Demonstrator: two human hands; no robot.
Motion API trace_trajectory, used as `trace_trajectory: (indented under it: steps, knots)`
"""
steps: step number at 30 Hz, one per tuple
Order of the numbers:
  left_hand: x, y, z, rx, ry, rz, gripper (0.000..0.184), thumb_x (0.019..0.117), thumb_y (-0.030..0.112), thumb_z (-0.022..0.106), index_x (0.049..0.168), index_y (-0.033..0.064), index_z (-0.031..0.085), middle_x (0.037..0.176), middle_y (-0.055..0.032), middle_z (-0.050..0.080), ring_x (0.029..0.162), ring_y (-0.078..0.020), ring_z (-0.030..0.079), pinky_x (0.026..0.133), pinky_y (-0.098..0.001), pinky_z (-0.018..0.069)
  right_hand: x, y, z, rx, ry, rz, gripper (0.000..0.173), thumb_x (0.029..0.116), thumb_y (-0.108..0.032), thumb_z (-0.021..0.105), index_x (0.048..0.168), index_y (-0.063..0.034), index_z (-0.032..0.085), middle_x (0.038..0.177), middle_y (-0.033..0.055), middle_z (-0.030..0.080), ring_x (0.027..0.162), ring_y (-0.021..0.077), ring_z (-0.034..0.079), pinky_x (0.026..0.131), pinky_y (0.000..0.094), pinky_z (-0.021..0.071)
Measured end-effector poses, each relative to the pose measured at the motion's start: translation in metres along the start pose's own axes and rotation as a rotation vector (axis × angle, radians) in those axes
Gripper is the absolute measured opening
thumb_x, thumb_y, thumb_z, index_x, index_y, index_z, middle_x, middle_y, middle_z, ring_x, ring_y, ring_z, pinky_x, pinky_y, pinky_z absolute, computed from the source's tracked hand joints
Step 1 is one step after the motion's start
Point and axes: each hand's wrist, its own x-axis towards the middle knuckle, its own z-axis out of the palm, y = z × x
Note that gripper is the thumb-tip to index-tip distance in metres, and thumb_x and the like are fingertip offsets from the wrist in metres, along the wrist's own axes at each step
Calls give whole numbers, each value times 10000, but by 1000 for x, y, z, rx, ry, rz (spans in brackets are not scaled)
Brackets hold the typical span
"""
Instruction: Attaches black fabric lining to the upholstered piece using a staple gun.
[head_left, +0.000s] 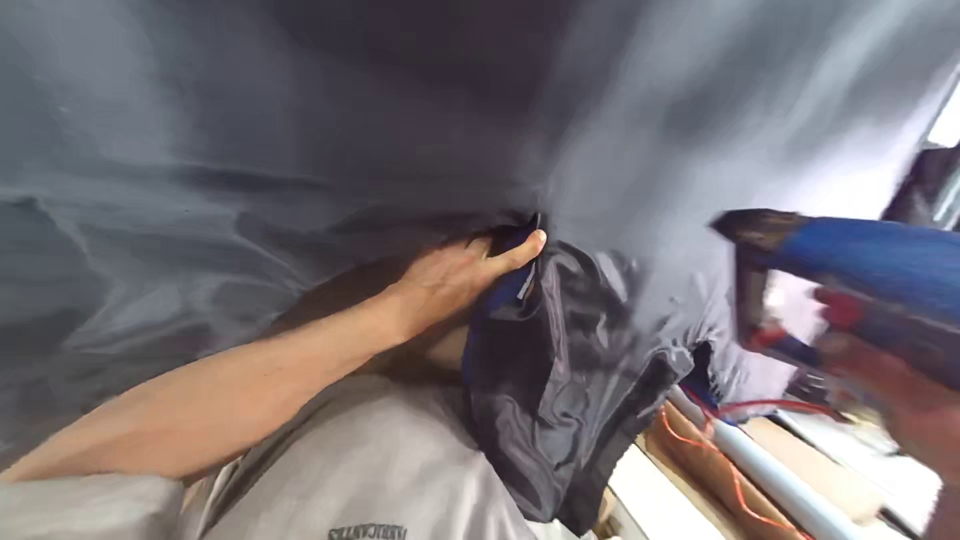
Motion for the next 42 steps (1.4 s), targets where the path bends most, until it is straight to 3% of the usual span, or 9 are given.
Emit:
trace_trajectory:
  steps: [4, 7, 15, 20, 24, 30, 36, 39, 42]
  knots:
    - [-1, -1, 1, -81, -7, 1, 709, 1041, 89, 514, 1627, 400, 263, 1150, -270, 657, 896, -447, 702, 629, -532, 570, 31, -102, 55, -144, -117, -249, 443, 846, -437, 755, 1054, -50, 693, 953, 54, 731, 896, 67, 702, 794, 349, 593]
    - [-1, -2, 1, -119, 6, 8, 695, 1048, 88, 502, 1628, 390, 266, 1120, -271, 657, 892, -446, 700, 628, -523, 570, 41, -118, 75, -178, -143, -253, 317, 810, -412, 738, 926, -119, 696, 821, -20, 709, 782, 3, 673, 683, 280, 560]
    - [-1, -4, 3, -150, -43, 4, 715, 1046, 88, 511, 1629, 408, 250, 1100, -260, 658, 849, -421, 704, 617, -506, 572, 53, -115, 91, -166, -155, -246, 295, 805, -409, 727, 892, -130, 688, 784, -47, 689, 749, -44, 645, 658, 211, 521]
    - [2, -3, -1, -133, -84, 8, 724, 1049, 81, 507, 1634, 402, 227, 1137, -268, 644, 902, -428, 701, 656, -509, 578, 51, -115, 89, -200, -148, -248, 300, 811, -413, 719, 893, -127, 692, 777, -27, 689, 740, -25, 645, 651, 232, 516]
    - [3, -3, -3, -125, -107, 5, 749, 1045, 68, 513, 1637, 409, 205, 1180, -270, 633, 955, -436, 695, 679, -512, 579, 51, -111, 91, -157, -148, -249, 278, 814, -394, 724, 906, -133, 692, 793, -56, 691, 754, -65, 640, 665, 184, 520]
    - [2, -3, -3, -136, -146, -1, 786, 1044, 65, 518, 1646, 411, 148, 1182, -276, 629, 966, -444, 689, 699, -526, 576, 48, -110, 95, -151, -131, -247, 280, 798, -385, 732, 913, -133, 693, 804, -46, 702, 775, -40, 657, 674, 220, 533]
    - [0, -5, 0, -137, -79, 19, 751, 1043, 61, 510, 1642, 394, 203, 1167, -275, 644, 947, -437, 698, 689, -513, 579, 41, -110, 93, -126, -112, -254, 300, 799, -365, 736, 934, -101, 690, 831, -47, 711, 797, -83, 649, 708, 154, 530]
    - [-1, -8, 6, -201, -66, 23, 763, 1036, 50, 522, 1639, 399, 211, 1210, -284, 635, 960, -449, 696, 701, -536, 584, 42, -114, 94, -184, -127, -256, 291, 792, -391, 726, 909, -125, 706, 792, -35, 705, 756, -50, 648, 665, 197, 514]
    - [-2, -12, 13, -236, -12, 49, 751, 1028, 43, 522, 1632, 390, 242, 1275, -283, 630, 1081, -459, 676, 809, -560, 576, 48, -111, 91, -202, -156, -277, 307, 793, -405, 728, 903, -120, 704, 782, -19, 702, 749, -17, 659, 664, 229, 527]
